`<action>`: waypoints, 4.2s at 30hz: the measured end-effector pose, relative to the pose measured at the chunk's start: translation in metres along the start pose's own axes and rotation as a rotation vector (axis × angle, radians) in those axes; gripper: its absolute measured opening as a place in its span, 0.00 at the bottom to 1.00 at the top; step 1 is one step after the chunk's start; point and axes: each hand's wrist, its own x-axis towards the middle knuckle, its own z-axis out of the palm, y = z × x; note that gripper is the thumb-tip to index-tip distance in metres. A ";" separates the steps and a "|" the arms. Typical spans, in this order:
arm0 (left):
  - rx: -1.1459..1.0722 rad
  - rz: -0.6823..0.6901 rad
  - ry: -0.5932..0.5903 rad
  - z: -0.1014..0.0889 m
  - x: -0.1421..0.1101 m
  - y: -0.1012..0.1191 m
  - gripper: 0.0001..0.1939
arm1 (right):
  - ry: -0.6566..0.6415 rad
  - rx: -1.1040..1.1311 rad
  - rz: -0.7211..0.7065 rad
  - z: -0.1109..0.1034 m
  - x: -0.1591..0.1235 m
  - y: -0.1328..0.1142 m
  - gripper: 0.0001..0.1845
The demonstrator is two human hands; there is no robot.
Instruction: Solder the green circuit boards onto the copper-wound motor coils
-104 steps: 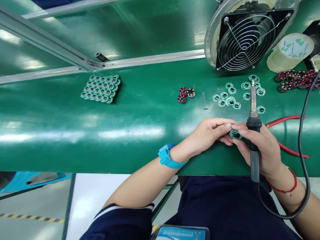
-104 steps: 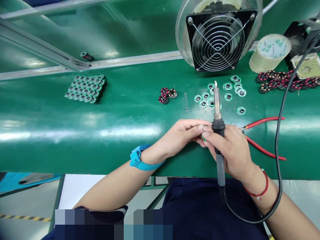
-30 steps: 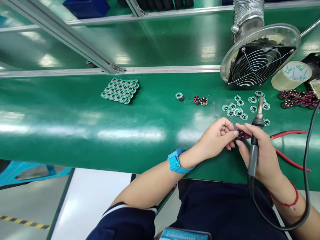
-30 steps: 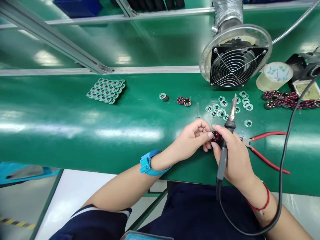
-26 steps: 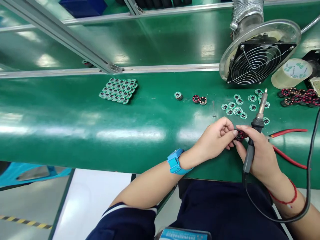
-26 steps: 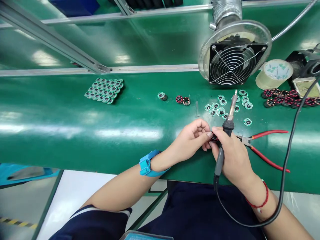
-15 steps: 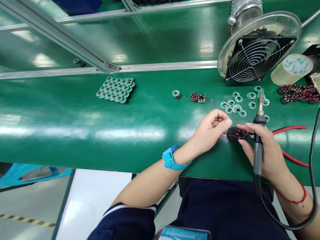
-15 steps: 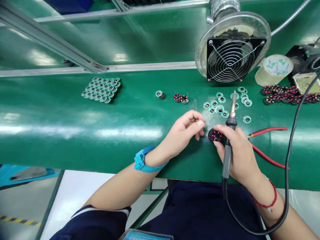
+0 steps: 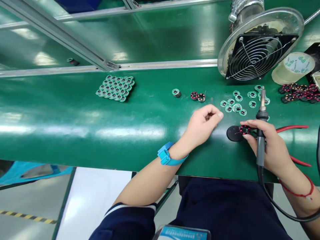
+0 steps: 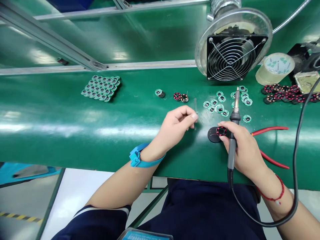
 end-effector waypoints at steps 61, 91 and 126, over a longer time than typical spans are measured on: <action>0.468 0.252 -0.306 0.023 -0.012 -0.020 0.16 | -0.086 0.235 0.007 0.010 0.001 0.002 0.32; 0.294 0.304 -0.311 0.013 -0.003 -0.017 0.06 | -0.032 0.154 0.003 0.012 0.002 0.005 0.36; 0.131 0.190 -0.277 0.019 0.001 -0.018 0.06 | 0.054 -0.035 -0.063 0.011 0.003 -0.009 0.27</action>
